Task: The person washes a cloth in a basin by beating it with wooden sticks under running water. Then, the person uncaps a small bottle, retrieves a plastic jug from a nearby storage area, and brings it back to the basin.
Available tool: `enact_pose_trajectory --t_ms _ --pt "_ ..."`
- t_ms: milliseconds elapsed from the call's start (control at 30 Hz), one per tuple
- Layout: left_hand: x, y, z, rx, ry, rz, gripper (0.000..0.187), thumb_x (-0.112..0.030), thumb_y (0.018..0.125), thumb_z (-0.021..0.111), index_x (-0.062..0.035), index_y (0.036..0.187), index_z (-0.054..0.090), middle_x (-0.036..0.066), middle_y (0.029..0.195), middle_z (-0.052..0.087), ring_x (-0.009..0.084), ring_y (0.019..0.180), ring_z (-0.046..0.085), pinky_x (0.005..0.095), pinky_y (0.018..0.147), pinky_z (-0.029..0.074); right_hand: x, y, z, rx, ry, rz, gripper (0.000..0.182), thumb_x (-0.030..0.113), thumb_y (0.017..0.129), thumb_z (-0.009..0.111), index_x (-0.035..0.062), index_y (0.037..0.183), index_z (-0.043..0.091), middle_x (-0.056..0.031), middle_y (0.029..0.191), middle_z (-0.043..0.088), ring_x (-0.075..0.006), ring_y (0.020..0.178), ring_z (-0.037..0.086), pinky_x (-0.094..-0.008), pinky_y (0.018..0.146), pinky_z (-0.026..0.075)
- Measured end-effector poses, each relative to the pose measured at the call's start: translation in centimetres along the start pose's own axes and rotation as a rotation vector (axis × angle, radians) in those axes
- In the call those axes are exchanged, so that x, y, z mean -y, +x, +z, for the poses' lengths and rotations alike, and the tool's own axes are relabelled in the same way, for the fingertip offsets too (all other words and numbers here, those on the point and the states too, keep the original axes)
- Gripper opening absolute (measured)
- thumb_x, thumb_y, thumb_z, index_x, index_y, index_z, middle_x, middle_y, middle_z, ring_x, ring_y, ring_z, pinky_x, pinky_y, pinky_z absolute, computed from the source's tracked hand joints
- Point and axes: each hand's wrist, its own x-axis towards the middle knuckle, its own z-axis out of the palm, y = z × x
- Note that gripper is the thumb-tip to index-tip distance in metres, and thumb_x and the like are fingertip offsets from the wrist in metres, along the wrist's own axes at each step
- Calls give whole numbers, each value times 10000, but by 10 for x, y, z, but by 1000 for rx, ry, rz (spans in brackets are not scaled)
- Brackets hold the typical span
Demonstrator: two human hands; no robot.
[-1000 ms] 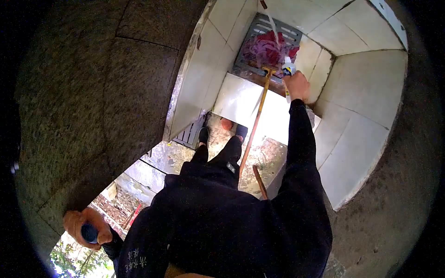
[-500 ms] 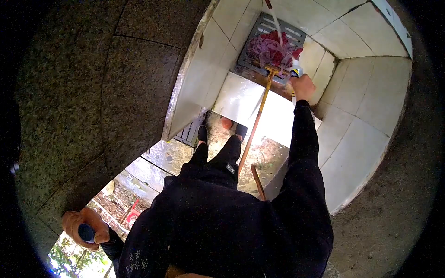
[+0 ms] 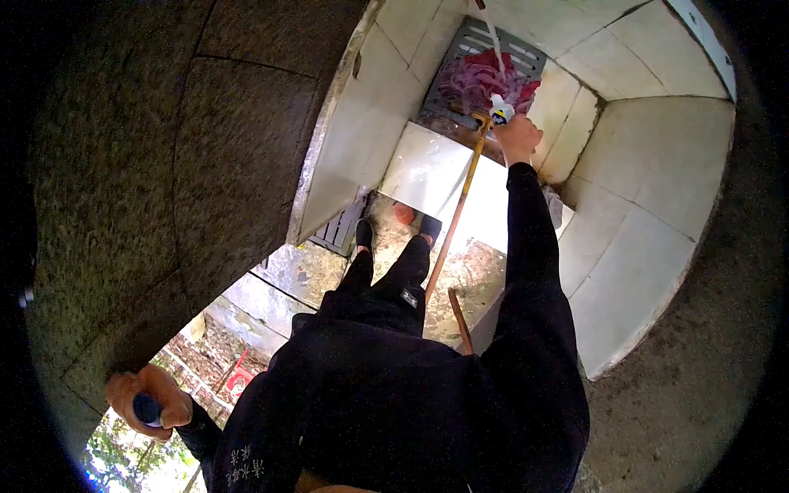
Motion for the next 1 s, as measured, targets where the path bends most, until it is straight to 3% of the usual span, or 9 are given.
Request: enact_pose_trajectory --t_ms 233,300,500,567,700,800,900,933,1000 --pt "0 4 -4 169 -29 -30 624 -513 888 331 19 689 590 134 548 502 218 435 457 362 392 371 5 -7 -5 60 -2 17 284 281 610 720 54 781 722 -154 821 714 -338 785 690 -412 711 478" --pt "5 -3 2 -50 -58 51 627 -511 889 320 20 699 596 125 540 508 203 399 444 339 369 375 -10 -17 -6 31 -13 34 270 309 631 724 67 748 715 -133 791 713 -320 749 691 -404 697 463" --pt "14 -8 -7 71 -129 34 544 -484 868 365 0 773 594 93 548 497 187 352 394 313 338 356 -56 -47 -19 41 190 293 507 359 548 783 34 931 713 -186 885 714 -354 857 694 -420 745 541" --pt "-3 -2 -17 257 -109 -129 554 -554 916 398 -23 928 553 116 728 512 221 563 470 356 509 402 -60 -60 -21 43 244 330 585 375 564 799 28 1022 688 -177 918 714 -356 882 688 -429 759 533" --pt "-12 7 -20 400 -123 -214 573 -587 930 470 -21 994 535 146 845 540 262 695 524 389 618 449 -38 -118 -47 -160 601 200 569 320 605 848 32 1059 660 -104 914 717 -281 863 689 -386 769 528" --pt "-18 14 -21 428 -258 -319 637 -651 904 491 -18 967 530 124 834 517 268 704 518 391 647 454 -16 -164 -41 -282 1019 -153 593 236 622 875 31 1122 630 -106 1011 693 -229 902 664 -373 809 519" --pt "-23 10 -35 751 -770 -344 448 -442 878 567 0 955 581 116 791 560 279 732 540 432 675 453 40 -258 -95 -286 993 -257 626 191 598 898 26 1137 625 -119 1053 672 -255 938 645 -376 888 498" --pt "-50 0 -25 690 -684 -307 302 -275 790 647 3 903 611 113 775 571 301 718 558 432 658 460 54 -286 -94 -305 1005 -309 614 180 588 895 25 1120 631 -118 1037 675 -257 940 646 -377 892 494" --pt "-76 -29 -13 935 -1100 -704 213 -143 777 742 4 872 622 92 667 539 225 556 526 322 507 402 86 -346 -109 -355 956 -435 577 151 569 883 27 1080 646 -117 1006 681 -262 939 650 -378 884 491"
